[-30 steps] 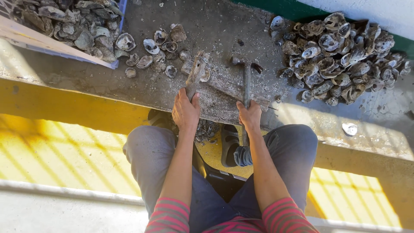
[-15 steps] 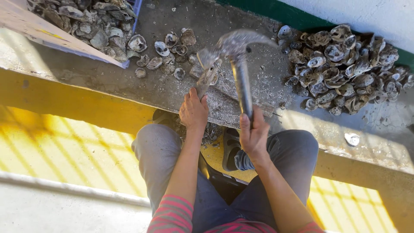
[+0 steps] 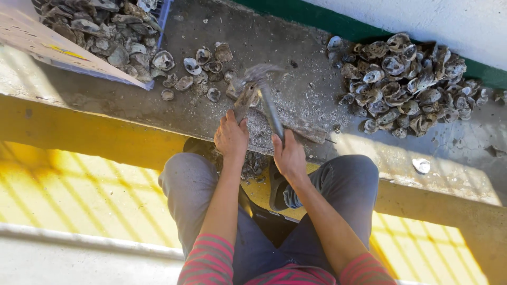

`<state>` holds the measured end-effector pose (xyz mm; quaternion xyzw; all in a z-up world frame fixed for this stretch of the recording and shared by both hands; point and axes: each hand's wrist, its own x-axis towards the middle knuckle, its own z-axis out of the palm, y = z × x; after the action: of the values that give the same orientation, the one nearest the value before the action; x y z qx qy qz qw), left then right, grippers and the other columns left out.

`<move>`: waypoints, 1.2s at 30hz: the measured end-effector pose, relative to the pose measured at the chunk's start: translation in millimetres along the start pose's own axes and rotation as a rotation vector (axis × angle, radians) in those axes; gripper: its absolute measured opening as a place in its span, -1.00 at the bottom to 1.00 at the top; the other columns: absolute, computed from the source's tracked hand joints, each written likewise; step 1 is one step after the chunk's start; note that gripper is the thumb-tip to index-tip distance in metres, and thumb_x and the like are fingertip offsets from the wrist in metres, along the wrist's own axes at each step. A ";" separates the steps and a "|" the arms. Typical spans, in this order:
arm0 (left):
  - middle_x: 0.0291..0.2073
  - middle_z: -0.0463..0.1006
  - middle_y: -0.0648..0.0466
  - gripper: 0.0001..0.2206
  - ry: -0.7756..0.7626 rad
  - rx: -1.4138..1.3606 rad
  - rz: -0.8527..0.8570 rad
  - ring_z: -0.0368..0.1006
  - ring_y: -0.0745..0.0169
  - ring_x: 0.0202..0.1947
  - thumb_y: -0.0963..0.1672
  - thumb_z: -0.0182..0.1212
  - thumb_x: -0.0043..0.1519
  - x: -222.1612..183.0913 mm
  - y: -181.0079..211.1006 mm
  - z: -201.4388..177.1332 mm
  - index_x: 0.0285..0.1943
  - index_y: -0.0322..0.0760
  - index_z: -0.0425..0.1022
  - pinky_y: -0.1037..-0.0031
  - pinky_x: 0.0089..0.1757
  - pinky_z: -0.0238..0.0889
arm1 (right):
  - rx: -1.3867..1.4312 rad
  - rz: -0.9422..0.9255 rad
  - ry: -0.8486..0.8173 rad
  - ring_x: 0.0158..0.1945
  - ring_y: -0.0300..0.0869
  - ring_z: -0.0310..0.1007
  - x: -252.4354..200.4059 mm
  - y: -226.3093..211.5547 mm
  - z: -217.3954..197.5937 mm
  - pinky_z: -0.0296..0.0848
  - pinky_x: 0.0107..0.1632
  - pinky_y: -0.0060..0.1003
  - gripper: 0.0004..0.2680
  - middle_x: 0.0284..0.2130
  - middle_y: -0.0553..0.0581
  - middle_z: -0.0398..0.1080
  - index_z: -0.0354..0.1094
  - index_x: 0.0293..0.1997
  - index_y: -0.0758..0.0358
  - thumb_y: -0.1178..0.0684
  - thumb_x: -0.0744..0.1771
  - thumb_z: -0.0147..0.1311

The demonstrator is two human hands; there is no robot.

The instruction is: The recorder uses a hammer to clean or separate oyster shells and place them into a basket.

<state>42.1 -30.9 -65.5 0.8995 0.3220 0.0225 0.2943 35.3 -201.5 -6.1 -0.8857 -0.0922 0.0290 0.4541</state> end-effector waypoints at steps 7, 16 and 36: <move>-0.16 0.58 -0.19 -0.52 0.072 0.015 0.052 0.56 -0.28 -0.18 -0.04 0.37 0.16 -6.4 -1.5 -1.6 0.20 -0.34 0.41 0.02 -0.20 0.38 | 0.038 0.029 -0.068 -0.55 -0.06 0.37 -0.2 -27.3 -15.2 0.34 -0.43 -0.10 -0.78 -0.59 0.24 0.33 0.29 -0.11 0.32 -0.07 0.45 -0.05; -0.17 0.57 -0.20 -0.51 0.072 0.020 0.067 0.56 -0.26 -0.17 -0.06 0.40 0.13 -5.6 -6.0 7.2 0.20 -0.36 0.42 0.06 -0.16 0.38 | -0.176 0.136 -0.144 -0.55 0.18 0.45 11.0 4.7 -3.2 0.35 -0.41 0.08 -0.72 -0.57 0.34 0.39 0.29 -0.23 0.32 -0.15 0.44 -0.04; -0.14 0.62 -0.28 -0.53 -0.095 0.059 0.035 0.57 -0.41 -0.17 0.03 0.21 0.17 -5.1 -19.2 16.0 0.14 -0.35 0.40 -0.08 -0.13 0.37 | 0.464 0.705 0.031 -0.66 -0.13 0.29 37.5 145.2 27.5 0.28 -0.60 -0.13 -0.72 -0.63 0.17 0.27 0.18 -0.26 0.37 -0.10 0.44 -0.11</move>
<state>30.9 -30.3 -88.4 0.9133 0.2926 -0.0244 0.2822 88.2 -255.3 -138.6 -0.7378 0.2321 0.1893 0.6049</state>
